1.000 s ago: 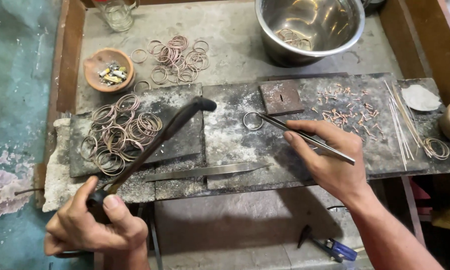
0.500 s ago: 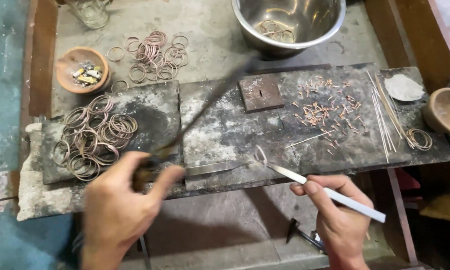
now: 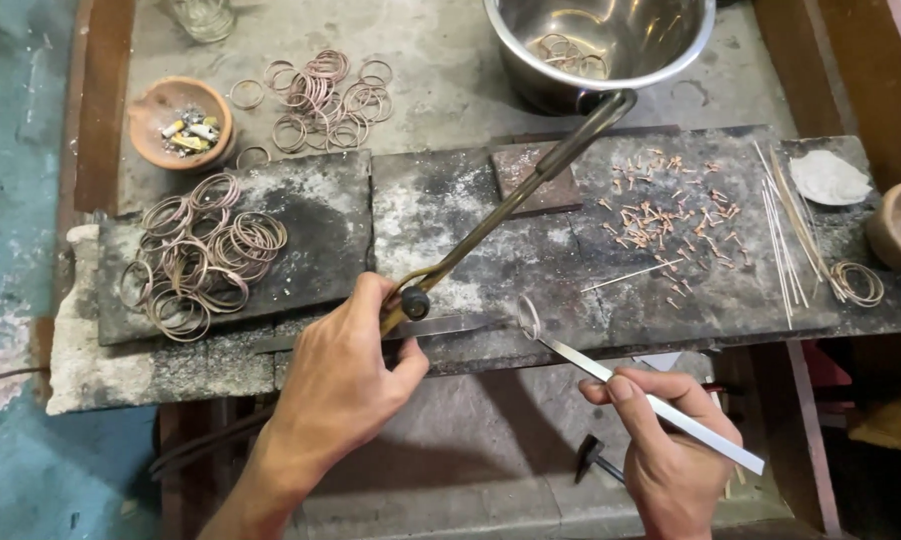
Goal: A person uses a blowtorch and tweezers to solder small metal rings on a jewelry workbench.
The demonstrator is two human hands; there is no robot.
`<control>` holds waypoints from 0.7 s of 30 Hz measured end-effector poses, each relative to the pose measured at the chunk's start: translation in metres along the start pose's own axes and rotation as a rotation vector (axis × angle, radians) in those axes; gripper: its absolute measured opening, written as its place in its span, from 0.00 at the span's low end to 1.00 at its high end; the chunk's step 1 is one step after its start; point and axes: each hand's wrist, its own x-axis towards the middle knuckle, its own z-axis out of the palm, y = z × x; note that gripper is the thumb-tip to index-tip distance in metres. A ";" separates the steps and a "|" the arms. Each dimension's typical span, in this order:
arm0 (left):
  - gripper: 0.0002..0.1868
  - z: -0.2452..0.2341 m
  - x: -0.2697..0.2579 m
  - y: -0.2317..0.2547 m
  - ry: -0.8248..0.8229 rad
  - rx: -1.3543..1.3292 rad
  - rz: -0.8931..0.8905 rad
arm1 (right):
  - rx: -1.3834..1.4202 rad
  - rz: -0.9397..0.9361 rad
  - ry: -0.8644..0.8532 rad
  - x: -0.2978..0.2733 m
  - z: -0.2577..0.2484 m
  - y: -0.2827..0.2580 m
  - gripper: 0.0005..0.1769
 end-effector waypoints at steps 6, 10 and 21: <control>0.14 0.005 0.000 -0.004 0.019 0.032 0.032 | 0.065 0.008 0.003 -0.006 0.004 0.001 0.04; 0.14 0.005 0.000 -0.004 0.020 0.039 0.050 | 0.001 -0.007 0.011 -0.008 0.008 -0.009 0.04; 0.13 0.006 0.001 -0.005 -0.007 0.057 0.053 | -0.018 -0.012 -0.008 -0.007 0.007 -0.013 0.06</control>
